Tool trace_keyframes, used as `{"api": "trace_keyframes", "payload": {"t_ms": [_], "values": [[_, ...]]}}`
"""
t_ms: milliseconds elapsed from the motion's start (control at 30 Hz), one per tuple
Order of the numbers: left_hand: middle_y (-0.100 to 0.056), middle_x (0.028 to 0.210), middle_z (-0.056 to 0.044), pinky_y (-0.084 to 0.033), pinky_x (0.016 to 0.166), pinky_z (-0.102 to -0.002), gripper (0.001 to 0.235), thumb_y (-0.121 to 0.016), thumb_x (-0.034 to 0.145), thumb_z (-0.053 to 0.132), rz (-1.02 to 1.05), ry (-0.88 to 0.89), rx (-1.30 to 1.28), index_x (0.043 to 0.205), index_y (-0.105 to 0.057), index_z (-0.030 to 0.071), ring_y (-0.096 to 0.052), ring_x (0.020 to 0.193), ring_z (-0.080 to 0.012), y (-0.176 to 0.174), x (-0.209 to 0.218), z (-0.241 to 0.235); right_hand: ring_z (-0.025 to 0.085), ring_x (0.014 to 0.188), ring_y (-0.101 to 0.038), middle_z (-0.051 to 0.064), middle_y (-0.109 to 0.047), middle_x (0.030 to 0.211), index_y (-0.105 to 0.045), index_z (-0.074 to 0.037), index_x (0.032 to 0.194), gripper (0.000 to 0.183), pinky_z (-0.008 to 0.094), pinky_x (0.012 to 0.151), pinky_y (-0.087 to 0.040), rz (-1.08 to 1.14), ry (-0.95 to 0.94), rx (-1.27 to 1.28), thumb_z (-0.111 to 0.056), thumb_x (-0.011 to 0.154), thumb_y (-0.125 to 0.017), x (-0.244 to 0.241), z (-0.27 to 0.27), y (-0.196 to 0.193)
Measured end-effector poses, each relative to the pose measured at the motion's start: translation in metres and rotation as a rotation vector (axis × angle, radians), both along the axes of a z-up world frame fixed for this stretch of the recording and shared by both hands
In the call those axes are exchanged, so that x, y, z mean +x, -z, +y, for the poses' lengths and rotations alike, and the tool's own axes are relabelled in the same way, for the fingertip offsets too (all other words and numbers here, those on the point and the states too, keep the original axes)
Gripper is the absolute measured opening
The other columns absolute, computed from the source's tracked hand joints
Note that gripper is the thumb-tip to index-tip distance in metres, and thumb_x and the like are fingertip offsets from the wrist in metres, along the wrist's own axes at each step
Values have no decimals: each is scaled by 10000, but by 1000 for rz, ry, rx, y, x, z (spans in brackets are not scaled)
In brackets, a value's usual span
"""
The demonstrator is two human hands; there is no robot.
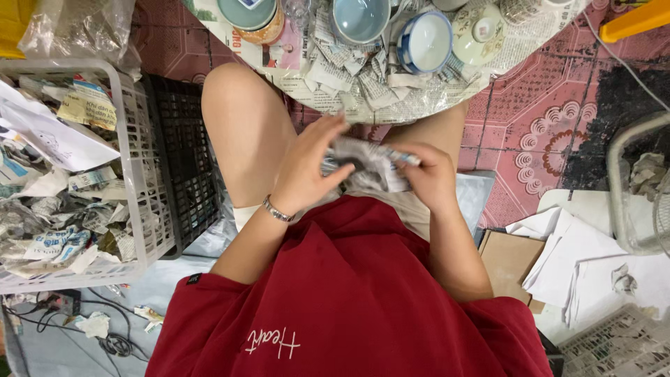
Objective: The person sits on the floor and wraps small ceramic items, including cups and bowls, with newspaper. They fold the paper around each item and place the wrapped pieces on the table. Another person is visible nearby, also handling newspaper.
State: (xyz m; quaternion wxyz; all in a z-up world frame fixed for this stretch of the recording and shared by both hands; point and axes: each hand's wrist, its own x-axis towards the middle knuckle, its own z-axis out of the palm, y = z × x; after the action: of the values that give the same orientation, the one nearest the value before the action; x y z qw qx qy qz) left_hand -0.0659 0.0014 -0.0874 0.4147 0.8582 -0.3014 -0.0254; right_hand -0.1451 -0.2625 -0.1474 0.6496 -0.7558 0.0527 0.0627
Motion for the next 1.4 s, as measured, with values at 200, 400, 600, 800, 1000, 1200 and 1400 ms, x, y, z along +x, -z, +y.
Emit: {"api": "trace_keyframes", "payload": {"t_ms": [200,400,600,800,1000,1200,1400], "values": [[-767,1034,-72,-563,788,-429,238,-728,929,262,275,227,336,1150,-733,174,-729,947,-276,0,-6,-9,248,1020,-705,40,-749,1055,-766,-167,1166,434,385,951,-482,-347,-322,-463,-5,764,-781,20,14,-57],[-665,717,-140,-522,639,-348,272,-636,1027,313,667,-100,-7,1172,-750,112,-633,612,-219,18,-10,-10,253,1367,-485,134,-466,1498,-311,-80,1515,992,370,1125,-397,-175,-19,35,-175,713,-886,22,11,-49],[-735,838,-75,-539,678,-304,297,-638,1028,263,662,-33,-268,1224,-683,45,-619,703,-90,32,-14,-10,229,1245,-598,134,-638,1362,-555,-3,1396,653,366,1070,-479,246,-39,510,-39,805,-831,-2,-2,13],[-637,872,-33,-466,654,-280,390,-683,935,84,856,48,-226,1325,-658,103,-538,723,-120,58,-16,5,187,992,-689,88,-728,1105,-735,-1,1028,197,319,887,-556,109,22,520,72,845,-734,-10,-13,39],[-749,1141,-36,-560,914,-253,297,-564,1027,5,819,95,-539,1291,-695,39,-682,1042,-96,56,-13,1,209,923,-691,112,-727,1037,-741,-7,852,163,296,816,-535,26,-32,394,125,856,-646,-2,-8,18],[-747,1171,-27,-570,804,-237,459,-481,1046,219,1169,144,-695,1483,-536,89,-707,945,-88,35,-8,5,224,965,-701,108,-729,1068,-738,-35,811,207,292,833,-538,-131,-88,98,144,778,-640,13,-2,-9],[-716,1118,-50,-593,740,-274,410,-713,971,162,1246,72,-554,1339,-615,10,-674,899,-99,100,-13,-4,247,1061,-690,119,-712,1135,-725,-34,976,254,306,922,-528,-258,-118,-99,129,808,-626,16,0,-9]]}}
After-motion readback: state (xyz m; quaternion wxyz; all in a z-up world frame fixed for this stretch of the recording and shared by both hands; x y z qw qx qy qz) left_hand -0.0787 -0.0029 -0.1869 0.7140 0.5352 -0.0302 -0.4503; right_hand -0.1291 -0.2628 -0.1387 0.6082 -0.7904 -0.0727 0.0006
